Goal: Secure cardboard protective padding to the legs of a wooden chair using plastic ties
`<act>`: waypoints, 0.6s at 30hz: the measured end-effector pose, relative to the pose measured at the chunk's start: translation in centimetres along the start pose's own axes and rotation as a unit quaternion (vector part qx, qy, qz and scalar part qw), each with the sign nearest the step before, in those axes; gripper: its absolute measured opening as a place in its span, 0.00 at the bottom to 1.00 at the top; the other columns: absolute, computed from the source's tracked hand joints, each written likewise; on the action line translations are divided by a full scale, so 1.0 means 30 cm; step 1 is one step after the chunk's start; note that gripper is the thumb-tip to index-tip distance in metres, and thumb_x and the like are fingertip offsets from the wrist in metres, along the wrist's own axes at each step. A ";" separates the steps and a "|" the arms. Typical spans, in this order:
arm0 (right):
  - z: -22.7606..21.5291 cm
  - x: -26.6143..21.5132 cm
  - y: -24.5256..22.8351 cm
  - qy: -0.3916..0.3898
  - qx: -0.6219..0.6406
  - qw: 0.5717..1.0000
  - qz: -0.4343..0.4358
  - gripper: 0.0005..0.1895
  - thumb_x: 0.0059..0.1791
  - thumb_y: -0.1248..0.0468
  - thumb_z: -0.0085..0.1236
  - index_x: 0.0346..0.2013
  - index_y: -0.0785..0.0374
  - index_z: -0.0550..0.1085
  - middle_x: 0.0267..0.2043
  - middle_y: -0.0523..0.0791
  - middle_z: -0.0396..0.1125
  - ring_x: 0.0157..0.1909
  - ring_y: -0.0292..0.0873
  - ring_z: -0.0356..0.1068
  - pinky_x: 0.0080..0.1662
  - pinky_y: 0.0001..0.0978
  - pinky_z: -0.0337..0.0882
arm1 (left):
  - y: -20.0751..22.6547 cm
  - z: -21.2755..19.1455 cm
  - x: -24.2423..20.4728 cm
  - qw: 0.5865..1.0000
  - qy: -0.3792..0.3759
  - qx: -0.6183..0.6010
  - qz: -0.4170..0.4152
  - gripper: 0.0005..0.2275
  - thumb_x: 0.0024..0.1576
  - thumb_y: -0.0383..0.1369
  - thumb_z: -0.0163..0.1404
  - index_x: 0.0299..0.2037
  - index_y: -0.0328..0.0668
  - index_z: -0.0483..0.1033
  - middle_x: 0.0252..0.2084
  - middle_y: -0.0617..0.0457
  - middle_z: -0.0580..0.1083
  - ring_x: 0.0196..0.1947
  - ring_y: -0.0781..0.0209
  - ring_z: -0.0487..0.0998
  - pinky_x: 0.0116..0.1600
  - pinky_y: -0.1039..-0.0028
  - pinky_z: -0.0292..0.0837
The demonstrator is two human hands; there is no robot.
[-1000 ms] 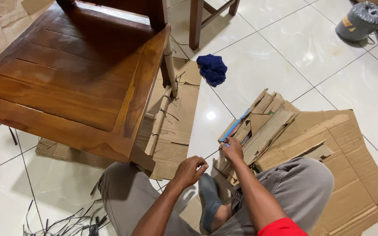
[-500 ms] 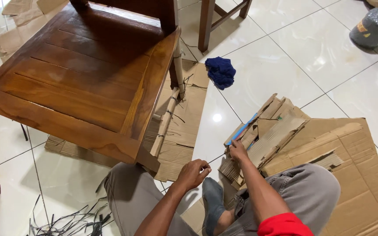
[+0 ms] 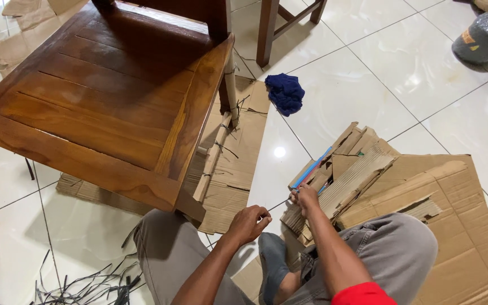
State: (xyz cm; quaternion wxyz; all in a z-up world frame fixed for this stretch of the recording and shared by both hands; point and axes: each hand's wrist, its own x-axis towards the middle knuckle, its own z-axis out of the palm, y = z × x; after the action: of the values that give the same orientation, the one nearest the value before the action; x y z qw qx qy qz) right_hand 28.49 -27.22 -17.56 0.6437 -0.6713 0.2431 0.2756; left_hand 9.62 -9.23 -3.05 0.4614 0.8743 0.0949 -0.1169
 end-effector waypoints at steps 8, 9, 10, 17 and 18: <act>0.169 -0.248 -0.060 -0.059 0.031 0.992 -0.107 0.19 0.52 0.63 0.57 0.56 0.66 0.76 0.44 0.50 0.73 0.43 0.40 0.74 0.48 0.31 0.74 | -0.074 0.045 0.049 0.995 0.085 0.008 -0.051 0.08 0.60 0.40 0.52 0.43 0.52 0.81 0.40 0.50 0.79 0.47 0.47 0.82 0.51 0.55 0.78; 0.195 -0.312 -0.089 -0.061 0.050 0.991 -0.108 0.16 0.51 0.60 0.61 0.51 0.62 0.80 0.39 0.49 0.76 0.41 0.39 0.74 0.51 0.33 0.73 | -0.096 0.052 0.062 0.989 0.132 0.002 -0.072 0.09 0.60 0.42 0.52 0.42 0.52 0.80 0.38 0.51 0.79 0.47 0.49 0.82 0.50 0.57 0.78; 0.197 -0.313 -0.066 -0.061 0.049 0.991 -0.108 0.16 0.51 0.60 0.61 0.51 0.62 0.80 0.39 0.49 0.76 0.41 0.39 0.74 0.51 0.33 0.73 | -0.088 0.038 0.068 0.989 0.132 0.002 -0.072 0.09 0.60 0.42 0.52 0.42 0.52 0.80 0.38 0.51 0.79 0.47 0.49 0.82 0.50 0.57 0.78; 0.225 -0.377 0.007 -0.044 0.218 0.974 -0.037 0.11 0.46 0.62 0.72 0.36 0.60 0.76 0.34 0.46 0.73 0.36 0.41 0.75 0.50 0.33 0.77 | -0.140 0.018 0.118 0.936 0.269 -0.175 -0.147 0.15 0.60 0.45 0.51 0.48 0.45 0.76 0.43 0.41 0.77 0.51 0.40 0.80 0.55 0.54 0.74; 0.229 -0.381 0.011 -0.067 0.241 0.968 -0.015 0.14 0.44 0.64 0.73 0.37 0.58 0.74 0.34 0.43 0.73 0.35 0.40 0.75 0.48 0.32 0.78 | -0.184 0.041 0.143 0.925 0.236 -0.216 -0.204 0.18 0.60 0.51 0.51 0.52 0.49 0.76 0.47 0.43 0.79 0.54 0.43 0.79 0.57 0.56 0.73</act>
State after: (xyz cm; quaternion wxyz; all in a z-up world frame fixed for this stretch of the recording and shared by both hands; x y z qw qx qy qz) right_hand 19.51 -20.70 -10.13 0.8054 -0.4796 0.2491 0.2434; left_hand 12.07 -6.94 -9.32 0.5696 0.7172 0.4007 0.0242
